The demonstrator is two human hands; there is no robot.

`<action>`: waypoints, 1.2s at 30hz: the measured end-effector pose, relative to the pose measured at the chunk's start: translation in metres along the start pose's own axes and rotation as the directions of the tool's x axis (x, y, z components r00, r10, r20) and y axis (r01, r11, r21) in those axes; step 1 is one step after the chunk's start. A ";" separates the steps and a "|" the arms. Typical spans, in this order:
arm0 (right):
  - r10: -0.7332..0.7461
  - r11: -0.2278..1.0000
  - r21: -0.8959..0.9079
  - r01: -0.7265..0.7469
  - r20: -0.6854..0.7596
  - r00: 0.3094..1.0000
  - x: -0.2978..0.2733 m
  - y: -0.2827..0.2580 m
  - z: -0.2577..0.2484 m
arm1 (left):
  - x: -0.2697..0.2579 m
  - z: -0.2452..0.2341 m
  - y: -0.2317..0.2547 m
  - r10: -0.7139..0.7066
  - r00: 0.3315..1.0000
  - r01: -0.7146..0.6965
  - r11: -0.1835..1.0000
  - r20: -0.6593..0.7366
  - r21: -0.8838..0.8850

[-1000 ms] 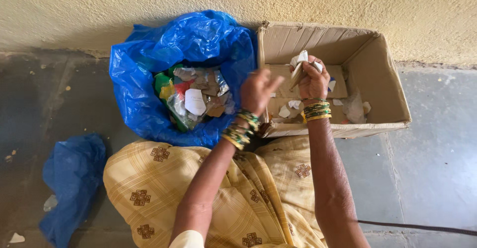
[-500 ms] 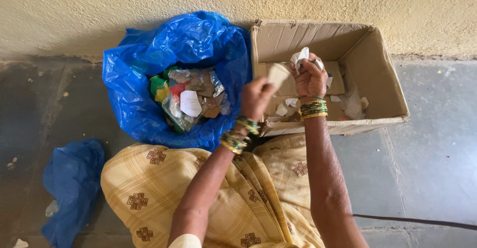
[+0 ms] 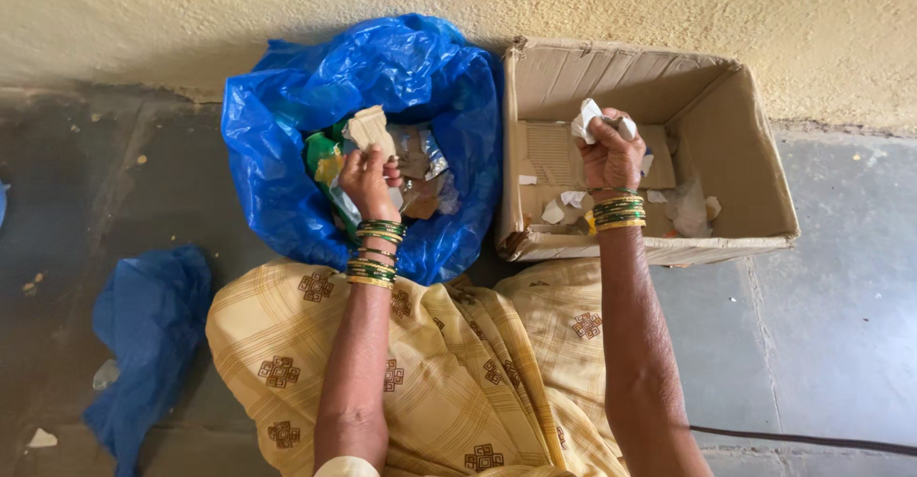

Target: The person sits on the floor and sorts items from a blue plastic bag into a cardboard box. They handle plastic bottles, small packets, and pieces of cardboard, placing them into the box one by one.

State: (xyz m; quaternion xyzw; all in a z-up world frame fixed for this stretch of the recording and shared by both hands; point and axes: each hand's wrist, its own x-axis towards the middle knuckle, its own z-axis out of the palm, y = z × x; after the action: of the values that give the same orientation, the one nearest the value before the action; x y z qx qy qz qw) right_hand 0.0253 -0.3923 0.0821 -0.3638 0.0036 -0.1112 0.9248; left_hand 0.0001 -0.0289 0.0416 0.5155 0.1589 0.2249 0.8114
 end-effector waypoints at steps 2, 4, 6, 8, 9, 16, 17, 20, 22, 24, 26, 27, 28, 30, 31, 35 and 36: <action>0.000 1.000 -0.003 0.000 0.014 1.000 -0.001 0.001 0.001 | 0.001 -0.004 -0.010 -0.001 1.000 0.001 1.000 -0.012 0.029; 0.003 1.000 -0.016 -0.003 0.022 1.000 -0.002 0.000 0.002 | 0.003 -0.004 -0.017 -0.004 1.000 0.006 0.998 -0.021 0.061; 0.015 0.999 -0.038 -0.014 0.029 0.999 -0.003 0.001 0.003 | 0.001 -0.001 -0.020 0.240 0.971 -0.231 0.955 -0.025 0.186; 0.021 0.999 -0.048 -0.018 0.055 0.998 -0.004 0.001 0.005 | -0.004 0.004 -0.017 0.574 0.818 -0.478 0.696 -0.016 0.535; 0.024 0.998 -0.053 -0.020 0.068 0.997 -0.005 0.001 0.006 | -0.012 0.006 -0.015 0.748 0.661 -0.514 0.392 0.060 0.763; 0.062 0.986 -0.162 -0.040 0.131 0.990 -0.007 0.003 0.011 | -0.075 0.083 -0.012 0.359 0.842 -0.508 0.781 0.404 0.364; 0.069 0.983 -0.178 -0.045 0.131 0.989 -0.007 0.004 0.013 | -0.084 0.095 -0.011 0.347 0.813 -0.531 0.773 0.468 0.347; 0.096 0.972 -0.228 -0.059 0.156 0.983 -0.010 0.004 0.015 | -0.101 0.128 -0.009 0.284 0.774 -0.485 0.840 0.566 0.243; 0.116 0.968 -0.239 -0.071 0.183 0.976 -0.013 0.003 0.017 | -0.106 0.144 -0.009 0.148 0.805 -0.400 0.851 0.574 0.341; 0.137 0.969 -0.229 -0.088 0.210 0.968 -0.014 0.002 0.021 | -0.108 0.156 -0.012 0.183 0.808 -0.455 0.797 0.560 0.397; 0.145 0.964 -0.252 -0.086 0.226 0.963 -0.016 0.001 0.023 | -0.107 0.158 -0.015 0.140 0.835 -0.387 0.836 0.531 0.388; 0.149 0.961 -0.263 -0.085 0.232 0.961 -0.016 0.001 0.023 | -0.107 0.158 -0.018 0.076 0.855 -0.288 0.893 0.513 0.347; 0.139 0.972 -0.217 -0.085 0.245 0.960 -0.017 0.000 0.023 | -0.106 0.157 -0.020 0.009 0.867 -0.183 0.936 0.499 0.301; 0.117 0.989 -0.123 -0.086 0.269 0.956 -0.016 -0.001 0.021 | -0.103 0.153 -0.023 0.038 0.848 -0.173 0.963 0.529 0.208; 0.094 0.991 -0.115 -0.067 0.249 0.964 -0.015 -0.002 0.019 | -0.102 0.150 -0.023 0.053 0.838 -0.166 0.973 0.543 0.161; 0.049 0.997 -0.062 -0.036 0.221 0.974 -0.014 -0.004 0.016 | -0.098 0.131 -0.019 -0.052 0.828 0.084 0.996 0.559 -0.031; 0.043 0.998 -0.043 -0.034 0.227 0.973 -0.013 -0.005 0.016 | -0.096 0.125 -0.017 -0.052 0.844 0.075 0.997 0.534 -0.023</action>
State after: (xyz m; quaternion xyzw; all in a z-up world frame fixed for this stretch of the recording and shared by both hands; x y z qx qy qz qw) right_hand 0.0127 -0.3820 0.0965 -0.3921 -0.0933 -0.0505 0.9138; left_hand -0.0171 -0.1816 0.0805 0.5345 -0.0603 0.0495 0.8415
